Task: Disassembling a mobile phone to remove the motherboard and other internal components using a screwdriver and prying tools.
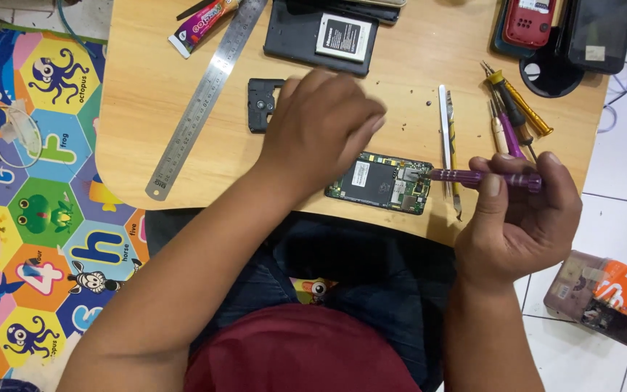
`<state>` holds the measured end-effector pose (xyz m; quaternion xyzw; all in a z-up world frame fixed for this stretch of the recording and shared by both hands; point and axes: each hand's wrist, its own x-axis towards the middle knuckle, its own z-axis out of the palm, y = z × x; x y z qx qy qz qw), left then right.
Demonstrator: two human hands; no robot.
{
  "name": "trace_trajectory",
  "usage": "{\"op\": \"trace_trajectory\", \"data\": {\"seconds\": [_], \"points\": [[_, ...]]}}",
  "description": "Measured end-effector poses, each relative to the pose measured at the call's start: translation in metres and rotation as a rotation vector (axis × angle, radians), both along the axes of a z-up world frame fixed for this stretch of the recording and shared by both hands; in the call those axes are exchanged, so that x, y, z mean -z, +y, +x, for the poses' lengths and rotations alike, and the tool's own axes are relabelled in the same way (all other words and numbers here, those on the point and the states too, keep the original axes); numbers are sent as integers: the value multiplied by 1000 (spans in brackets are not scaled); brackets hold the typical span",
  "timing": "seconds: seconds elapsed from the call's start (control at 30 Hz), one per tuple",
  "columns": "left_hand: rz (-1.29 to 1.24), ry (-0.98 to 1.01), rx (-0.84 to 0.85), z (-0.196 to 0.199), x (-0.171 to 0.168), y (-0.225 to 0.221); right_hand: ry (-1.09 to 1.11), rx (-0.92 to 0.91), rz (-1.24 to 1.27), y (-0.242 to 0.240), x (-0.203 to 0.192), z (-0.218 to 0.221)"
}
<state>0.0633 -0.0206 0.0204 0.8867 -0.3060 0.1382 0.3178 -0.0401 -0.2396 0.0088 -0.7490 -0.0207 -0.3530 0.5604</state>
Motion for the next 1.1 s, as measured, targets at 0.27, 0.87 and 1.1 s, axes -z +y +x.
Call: {"op": "trace_trajectory", "data": {"seconds": [0.27, 0.87, 1.1], "points": [[278, -54, -31, -55, 21, 27, -16, -114, -116, 4, -3, 11], [290, -129, -64, -56, 22, 28, -42, -143, -234, 4, 3, 16], [287, -126, -71, -56, 19, 27, -181, -172, -842, 3, -27, 26]]}}
